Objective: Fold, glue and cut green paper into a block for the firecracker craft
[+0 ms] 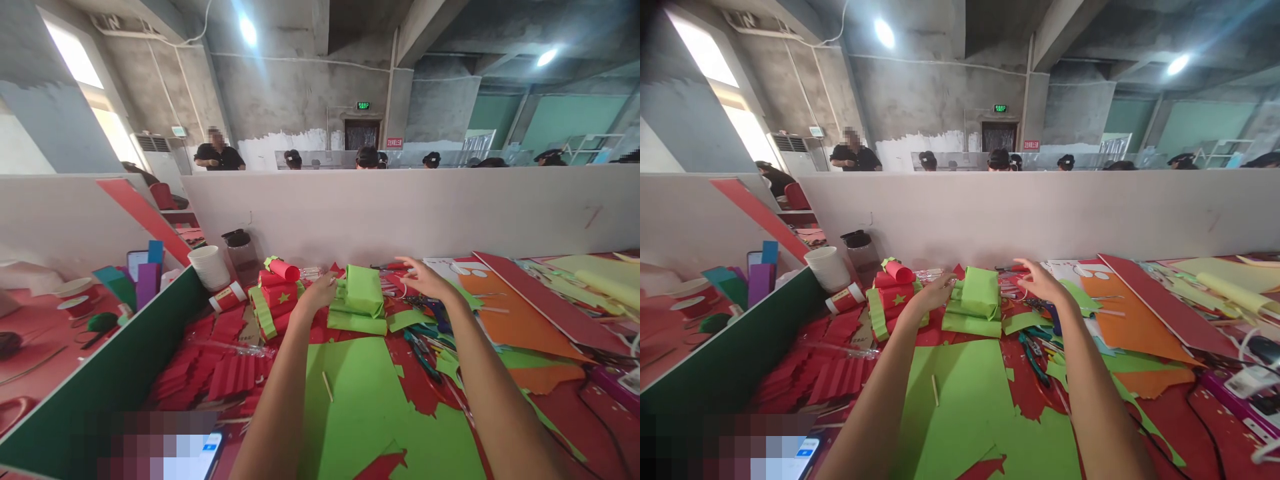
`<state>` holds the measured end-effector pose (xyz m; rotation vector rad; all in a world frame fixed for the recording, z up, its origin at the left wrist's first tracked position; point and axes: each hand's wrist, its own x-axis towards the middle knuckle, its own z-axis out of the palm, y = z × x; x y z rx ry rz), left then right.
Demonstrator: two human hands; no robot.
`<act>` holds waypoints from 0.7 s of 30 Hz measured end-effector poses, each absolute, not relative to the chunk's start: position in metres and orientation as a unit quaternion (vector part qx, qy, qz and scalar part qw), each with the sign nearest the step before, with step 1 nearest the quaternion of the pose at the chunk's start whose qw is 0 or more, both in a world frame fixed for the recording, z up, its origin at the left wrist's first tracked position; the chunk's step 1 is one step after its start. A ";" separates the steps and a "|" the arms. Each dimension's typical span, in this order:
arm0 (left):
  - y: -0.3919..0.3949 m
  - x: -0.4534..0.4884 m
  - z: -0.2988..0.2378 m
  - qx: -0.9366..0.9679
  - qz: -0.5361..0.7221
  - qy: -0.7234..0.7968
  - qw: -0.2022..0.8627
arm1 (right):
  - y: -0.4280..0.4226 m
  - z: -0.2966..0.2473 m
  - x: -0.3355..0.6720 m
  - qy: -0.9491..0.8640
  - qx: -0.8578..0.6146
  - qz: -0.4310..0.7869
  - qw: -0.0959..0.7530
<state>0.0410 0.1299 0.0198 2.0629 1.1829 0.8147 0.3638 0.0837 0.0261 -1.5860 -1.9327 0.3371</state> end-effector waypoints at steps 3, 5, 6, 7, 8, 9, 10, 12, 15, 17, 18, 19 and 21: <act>0.124 0.043 0.029 0.786 0.285 0.448 0.318 | 0.080 0.031 0.341 -0.812 -0.518 0.173 0.204; 0.118 0.045 0.034 0.794 0.261 0.436 0.333 | 0.082 0.031 0.326 -0.830 -0.503 0.189 0.152; 0.116 0.046 0.036 0.799 0.246 0.428 0.343 | 0.083 0.030 0.319 -0.835 -0.495 0.195 0.139; 0.113 0.047 0.038 0.803 0.231 0.420 0.354 | 0.085 0.028 0.314 -0.840 -0.487 0.196 0.136; 0.110 0.047 0.039 0.806 0.218 0.413 0.364 | 0.086 0.027 0.310 -0.843 -0.482 0.195 0.141; 0.108 0.047 0.041 0.809 0.207 0.407 0.372 | 0.087 0.026 0.307 -0.843 -0.478 0.192 0.155; 0.106 0.047 0.043 0.810 0.201 0.400 0.378 | 0.087 0.027 0.306 -0.842 -0.475 0.188 0.173; 0.103 0.045 0.047 0.817 0.206 0.382 0.381 | 0.085 0.030 0.304 -0.834 -0.468 0.191 0.221; 0.103 0.043 0.053 0.831 0.253 0.330 0.371 | 0.082 0.038 0.301 -0.808 -0.446 0.226 0.312; 0.105 0.043 0.053 0.830 0.297 0.297 0.368 | 0.082 0.043 0.298 -0.782 -0.425 0.258 0.375; 0.106 0.045 0.053 0.823 0.321 0.289 0.370 | 0.082 0.044 0.296 -0.770 -0.416 0.272 0.400; 0.108 0.047 0.052 0.813 0.344 0.287 0.372 | 0.083 0.044 0.295 -0.759 -0.410 0.285 0.419; 0.111 0.051 0.049 0.789 0.385 0.300 0.373 | 0.084 0.043 0.292 -0.734 -0.412 0.316 0.438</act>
